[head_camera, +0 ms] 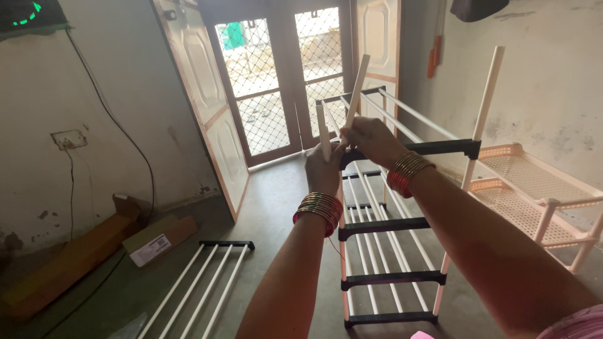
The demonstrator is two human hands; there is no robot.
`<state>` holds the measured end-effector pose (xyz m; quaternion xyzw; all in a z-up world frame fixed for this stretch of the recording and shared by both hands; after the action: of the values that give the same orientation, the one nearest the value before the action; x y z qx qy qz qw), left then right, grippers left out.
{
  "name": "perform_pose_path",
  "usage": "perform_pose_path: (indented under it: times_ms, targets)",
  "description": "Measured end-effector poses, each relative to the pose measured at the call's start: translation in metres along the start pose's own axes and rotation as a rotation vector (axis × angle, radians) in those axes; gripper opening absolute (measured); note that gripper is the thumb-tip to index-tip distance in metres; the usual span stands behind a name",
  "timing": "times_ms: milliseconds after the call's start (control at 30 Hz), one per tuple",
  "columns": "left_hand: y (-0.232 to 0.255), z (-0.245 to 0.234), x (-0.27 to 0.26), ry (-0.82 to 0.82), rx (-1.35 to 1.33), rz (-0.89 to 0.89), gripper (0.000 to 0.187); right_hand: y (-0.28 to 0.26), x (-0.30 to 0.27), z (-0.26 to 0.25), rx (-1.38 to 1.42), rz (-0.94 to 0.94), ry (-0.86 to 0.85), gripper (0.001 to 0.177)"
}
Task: The person assembles a multi-tier drying rack by inserting white plastic rods into black corner connectors and securing them. The person repeatedly picks up rods from the floor, aligns them with the frame, and presses them into place until the rack is fully assembled.
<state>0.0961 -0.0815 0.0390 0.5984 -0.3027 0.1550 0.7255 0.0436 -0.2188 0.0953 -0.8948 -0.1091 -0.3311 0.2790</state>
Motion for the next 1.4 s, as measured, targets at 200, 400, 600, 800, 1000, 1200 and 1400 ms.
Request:
perform_pose_path:
  times_ms: [200,400,600,800,1000,1200,1400]
  targets:
    - [-0.021,-0.007,-0.007,0.029,-0.108,0.023,0.024,-0.008,-0.002,0.005,0.055,0.059,-0.011,0.03]
    - [-0.035,-0.012,-0.007,-0.029,-0.3,-0.007,0.024,-0.015,-0.002,0.011,0.039,0.086,-0.015,0.03]
    - [-0.034,-0.018,-0.009,-0.044,-0.319,-0.044,0.025,-0.018,-0.002,0.017,0.023,0.081,-0.007,0.03]
    - [-0.036,-0.019,-0.006,-0.021,-0.199,-0.121,0.029,-0.025,0.0,0.019,-0.163,0.007,0.049,0.031]
    - [-0.034,-0.023,-0.007,-0.034,-0.31,-0.118,0.028,-0.026,0.003,0.025,0.101,0.089,0.026,0.03]
    - [-0.032,-0.018,-0.011,-0.039,-0.395,-0.135,0.025,-0.021,0.001,0.022,0.085,0.099,0.031,0.029]
    - [-0.042,-0.017,-0.009,-0.059,-0.503,-0.111,0.025,-0.005,0.002,0.02,0.025,0.147,0.032,0.031]
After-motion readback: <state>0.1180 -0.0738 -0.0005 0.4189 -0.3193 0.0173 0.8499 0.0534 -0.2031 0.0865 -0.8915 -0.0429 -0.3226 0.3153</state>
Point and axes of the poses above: each hand's wrist, its own x-axis towards the middle knuckle, its own z-axis out of the palm, y = z × x, the point moved 6 cm from there along x, towards the middle knuckle, and after that the axes turned 15 degrees about -x, right-handed, at the moved point
